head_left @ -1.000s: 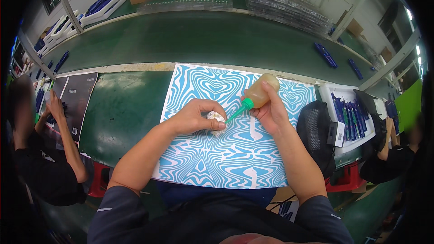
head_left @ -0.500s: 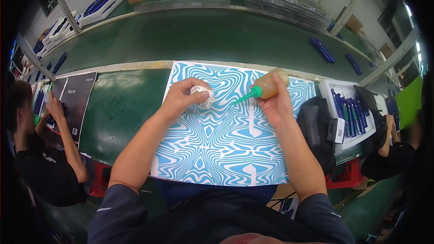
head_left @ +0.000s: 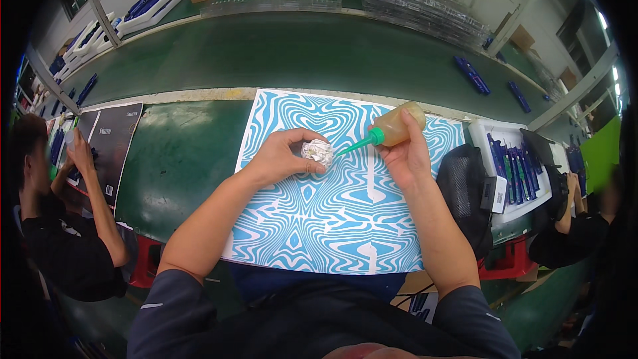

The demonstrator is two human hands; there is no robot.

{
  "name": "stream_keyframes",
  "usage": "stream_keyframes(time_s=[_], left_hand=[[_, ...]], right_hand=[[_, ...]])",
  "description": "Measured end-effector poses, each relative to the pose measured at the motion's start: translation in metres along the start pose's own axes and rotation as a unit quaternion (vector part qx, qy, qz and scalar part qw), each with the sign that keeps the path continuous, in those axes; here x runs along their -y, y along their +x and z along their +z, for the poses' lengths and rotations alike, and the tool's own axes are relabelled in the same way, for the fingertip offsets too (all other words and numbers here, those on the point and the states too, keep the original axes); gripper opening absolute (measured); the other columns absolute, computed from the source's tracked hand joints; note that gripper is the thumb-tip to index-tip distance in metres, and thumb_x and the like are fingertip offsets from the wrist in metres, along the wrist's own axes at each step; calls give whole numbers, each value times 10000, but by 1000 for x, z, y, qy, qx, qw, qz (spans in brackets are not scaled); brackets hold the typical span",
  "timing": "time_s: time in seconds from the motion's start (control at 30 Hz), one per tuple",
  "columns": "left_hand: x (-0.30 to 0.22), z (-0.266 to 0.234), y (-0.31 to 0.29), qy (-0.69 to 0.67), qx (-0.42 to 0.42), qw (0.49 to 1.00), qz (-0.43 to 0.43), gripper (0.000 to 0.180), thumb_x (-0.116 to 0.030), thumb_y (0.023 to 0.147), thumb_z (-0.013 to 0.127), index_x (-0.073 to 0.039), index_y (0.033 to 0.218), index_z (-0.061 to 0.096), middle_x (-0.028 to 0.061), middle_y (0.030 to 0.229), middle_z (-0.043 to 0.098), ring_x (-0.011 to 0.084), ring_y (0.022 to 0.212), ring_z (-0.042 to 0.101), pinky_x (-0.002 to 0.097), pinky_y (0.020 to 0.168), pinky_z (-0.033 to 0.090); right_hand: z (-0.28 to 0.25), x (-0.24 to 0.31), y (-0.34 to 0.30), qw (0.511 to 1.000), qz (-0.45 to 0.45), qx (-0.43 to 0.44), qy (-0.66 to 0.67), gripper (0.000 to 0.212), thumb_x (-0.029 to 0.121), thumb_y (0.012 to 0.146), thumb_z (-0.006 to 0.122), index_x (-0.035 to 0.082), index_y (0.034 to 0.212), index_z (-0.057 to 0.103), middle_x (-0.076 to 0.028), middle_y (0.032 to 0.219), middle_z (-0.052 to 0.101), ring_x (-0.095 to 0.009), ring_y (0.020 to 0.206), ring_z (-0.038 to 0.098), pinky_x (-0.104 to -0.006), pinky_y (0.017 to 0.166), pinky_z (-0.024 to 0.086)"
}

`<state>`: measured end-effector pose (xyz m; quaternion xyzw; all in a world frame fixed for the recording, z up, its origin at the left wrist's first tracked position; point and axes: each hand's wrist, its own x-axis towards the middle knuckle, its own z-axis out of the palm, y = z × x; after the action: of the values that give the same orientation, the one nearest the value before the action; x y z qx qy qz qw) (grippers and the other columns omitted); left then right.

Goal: Applying a liquid substance from an applicator bottle to blue plastic electronic components at an assembly line.

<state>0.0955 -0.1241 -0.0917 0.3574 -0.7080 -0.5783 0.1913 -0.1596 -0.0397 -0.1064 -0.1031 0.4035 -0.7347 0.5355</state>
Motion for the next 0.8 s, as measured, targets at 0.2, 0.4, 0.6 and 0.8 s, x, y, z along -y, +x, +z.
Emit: stream_keyframes(time_s=[0.2, 0.4, 0.6, 0.8], left_hand=[[11, 2, 2, 17, 21, 999, 27, 544, -160, 684, 929, -99, 1183, 719, 48, 1165, 710, 184, 1055, 677, 312, 937, 535], [2, 5, 0, 163, 38, 983, 82, 559, -238, 677, 929, -90, 1173, 718, 91, 1131, 731, 235, 1019, 697, 337, 905, 541], [14, 6, 4, 194, 50, 964, 175, 593, -314, 684, 924, -78, 1186, 716, 107, 1065, 713, 245, 945, 677, 360, 856, 534], [9, 2, 2, 184, 75, 969, 145, 590, -315, 705, 913, -73, 1206, 718, 106, 1095, 715, 242, 978, 668, 358, 886, 526]], right_hand=[[-1, -1, 1, 1000, 0, 17, 8, 679, 344, 947, 702, 65, 1432, 317, -209, 1299, 521, -354, 1164, 611, -414, 985, 546], [5, -3, -4, 1000, 0, 28, -1, 664, 352, 959, 686, 67, 1432, 316, -209, 1287, 531, -354, 1159, 618, -413, 993, 540], [-4, -9, 1, 995, -19, 53, -77, 642, 358, 972, 665, 29, 1414, 337, -206, 1297, 543, -344, 1151, 636, -407, 982, 546], [-4, -10, 1, 996, -10, 38, -80, 665, 363, 969, 672, 17, 1424, 331, -204, 1299, 544, -345, 1159, 637, -414, 986, 546]])
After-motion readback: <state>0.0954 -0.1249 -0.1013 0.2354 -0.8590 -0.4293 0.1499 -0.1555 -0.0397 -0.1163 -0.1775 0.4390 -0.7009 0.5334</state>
